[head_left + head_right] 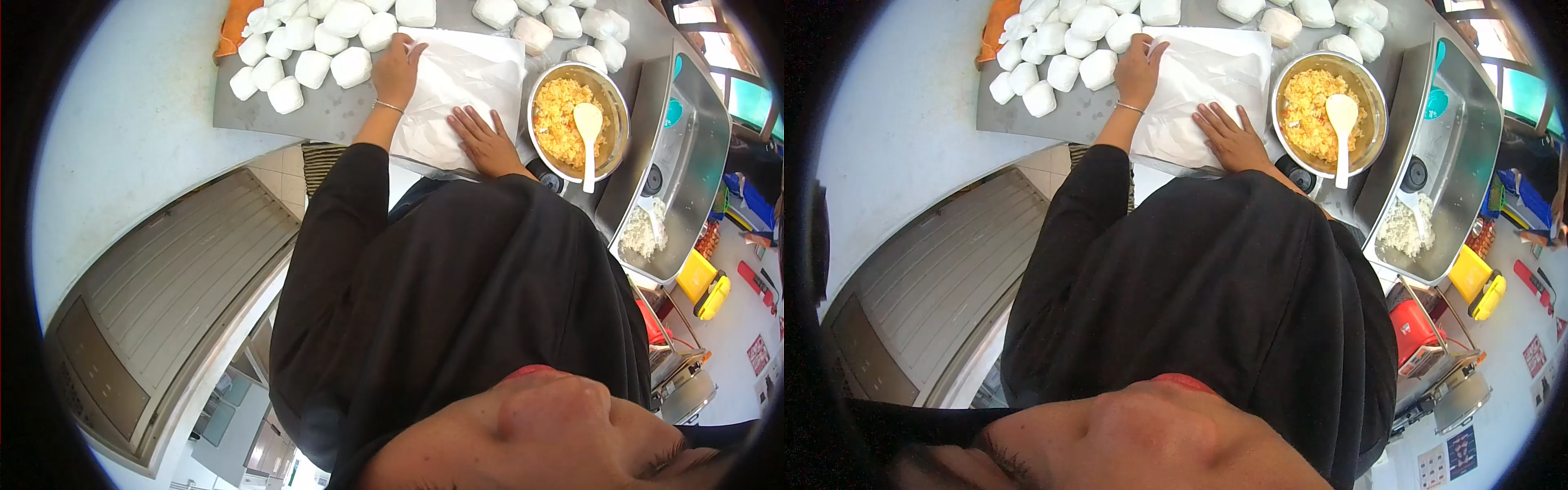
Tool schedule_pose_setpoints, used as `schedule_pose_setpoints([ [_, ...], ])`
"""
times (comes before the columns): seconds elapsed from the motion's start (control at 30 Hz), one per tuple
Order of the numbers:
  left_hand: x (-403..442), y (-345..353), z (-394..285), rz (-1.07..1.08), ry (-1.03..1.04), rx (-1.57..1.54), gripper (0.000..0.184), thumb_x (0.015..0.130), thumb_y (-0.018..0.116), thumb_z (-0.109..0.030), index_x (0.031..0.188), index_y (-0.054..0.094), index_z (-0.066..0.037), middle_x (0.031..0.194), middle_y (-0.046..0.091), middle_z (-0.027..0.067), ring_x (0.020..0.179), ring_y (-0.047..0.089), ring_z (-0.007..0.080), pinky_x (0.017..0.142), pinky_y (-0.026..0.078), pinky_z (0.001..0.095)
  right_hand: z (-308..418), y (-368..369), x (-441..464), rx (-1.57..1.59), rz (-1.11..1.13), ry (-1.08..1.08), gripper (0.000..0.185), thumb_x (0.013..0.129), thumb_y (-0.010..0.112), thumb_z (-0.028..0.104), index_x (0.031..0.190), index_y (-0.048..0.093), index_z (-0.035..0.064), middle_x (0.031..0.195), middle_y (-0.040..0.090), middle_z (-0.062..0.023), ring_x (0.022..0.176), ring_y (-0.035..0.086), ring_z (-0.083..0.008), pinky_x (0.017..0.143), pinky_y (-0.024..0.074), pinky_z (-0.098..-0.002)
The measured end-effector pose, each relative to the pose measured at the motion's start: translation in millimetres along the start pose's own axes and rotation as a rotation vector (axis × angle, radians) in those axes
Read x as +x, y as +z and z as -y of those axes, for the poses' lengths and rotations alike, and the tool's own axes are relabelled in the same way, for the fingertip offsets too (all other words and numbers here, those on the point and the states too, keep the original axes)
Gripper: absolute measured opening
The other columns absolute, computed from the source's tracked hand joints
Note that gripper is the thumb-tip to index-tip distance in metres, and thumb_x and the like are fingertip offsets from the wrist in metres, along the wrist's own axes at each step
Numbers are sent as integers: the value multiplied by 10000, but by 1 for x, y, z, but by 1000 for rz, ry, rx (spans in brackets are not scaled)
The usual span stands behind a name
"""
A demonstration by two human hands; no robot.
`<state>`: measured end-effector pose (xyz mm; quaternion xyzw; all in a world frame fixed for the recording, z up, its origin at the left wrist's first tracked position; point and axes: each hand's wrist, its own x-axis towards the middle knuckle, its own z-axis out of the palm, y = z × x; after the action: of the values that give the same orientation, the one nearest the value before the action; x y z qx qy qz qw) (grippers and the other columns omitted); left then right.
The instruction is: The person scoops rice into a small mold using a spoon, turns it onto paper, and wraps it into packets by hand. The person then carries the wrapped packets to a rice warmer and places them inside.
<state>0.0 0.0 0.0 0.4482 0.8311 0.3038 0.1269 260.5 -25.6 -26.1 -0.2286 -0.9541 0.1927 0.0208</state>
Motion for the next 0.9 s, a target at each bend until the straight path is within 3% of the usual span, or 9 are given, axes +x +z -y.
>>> schedule_pose_setpoints([
  [0.07,2,13,14,-472,326,130,285,882,710,-282,1002,574,-63,993,653,117,916,630,324,743,462,403,-1,-4,5,12,-22,-6,618,979,521,263,1546,276,231,1604,282,29,1474,267,-188,1191,197,-537],
  [0.17,-31,10,4,-278,492,-37,250,877,691,-214,1028,579,-49,1038,638,116,963,612,318,791,459,416,-5,-4,3,39,29,-10,642,975,526,268,1553,246,231,1623,228,44,1497,204,-177,1193,165,-562],
  [0.23,-69,13,8,34,615,-50,305,865,682,-207,1108,581,-53,1159,611,126,1099,574,319,918,439,431,-4,-11,0,173,-96,-45,538,921,601,162,1437,451,179,1464,457,-44,1341,440,-230,1100,345,-475],
  [0.3,-104,16,14,205,573,194,577,851,655,-372,1368,513,-159,1476,417,151,1413,316,385,1110,234,633,-12,-27,-5,460,-152,-63,457,883,649,101,1333,577,129,1297,604,-112,1179,589,-259,981,472,-402],
  [0.33,-112,13,14,216,562,255,639,834,651,-421,1401,483,-179,1514,367,144,1444,246,390,1088,172,695,-9,-47,-9,391,-338,-30,272,857,637,43,1124,668,86,1010,693,-93,971,652,-292,853,512,-389],
  [0.47,-112,19,3,265,438,314,793,723,691,-469,1415,444,-173,1551,305,126,1481,141,405,1044,66,786,-23,-112,-70,205,-613,407,128,881,649,59,1007,668,52,865,663,-131,862,647,-317,765,497,-396],
  [0.57,-102,18,-22,284,417,369,765,680,712,-392,1363,464,-151,1529,316,147,1447,204,407,1070,107,752,-41,-128,-131,306,-800,822,86,908,662,71,983,654,30,802,638,-125,730,636,-258,665,497,-336],
  [0.77,-71,31,-72,483,515,520,981,592,805,-415,1472,397,-270,1555,267,157,1315,335,480,936,397,709,-73,-180,-202,43,-892,896,127,907,623,41,1029,656,25,862,666,-86,692,631,-129,610,499,-275],
  [0.9,-40,40,-87,701,425,589,1275,456,901,-502,1542,246,-369,1601,184,151,1250,376,512,810,494,654,-51,-224,-190,696,-459,874,160,919,586,114,981,667,-9,744,677,-101,579,613,-124,573,505,-301],
])
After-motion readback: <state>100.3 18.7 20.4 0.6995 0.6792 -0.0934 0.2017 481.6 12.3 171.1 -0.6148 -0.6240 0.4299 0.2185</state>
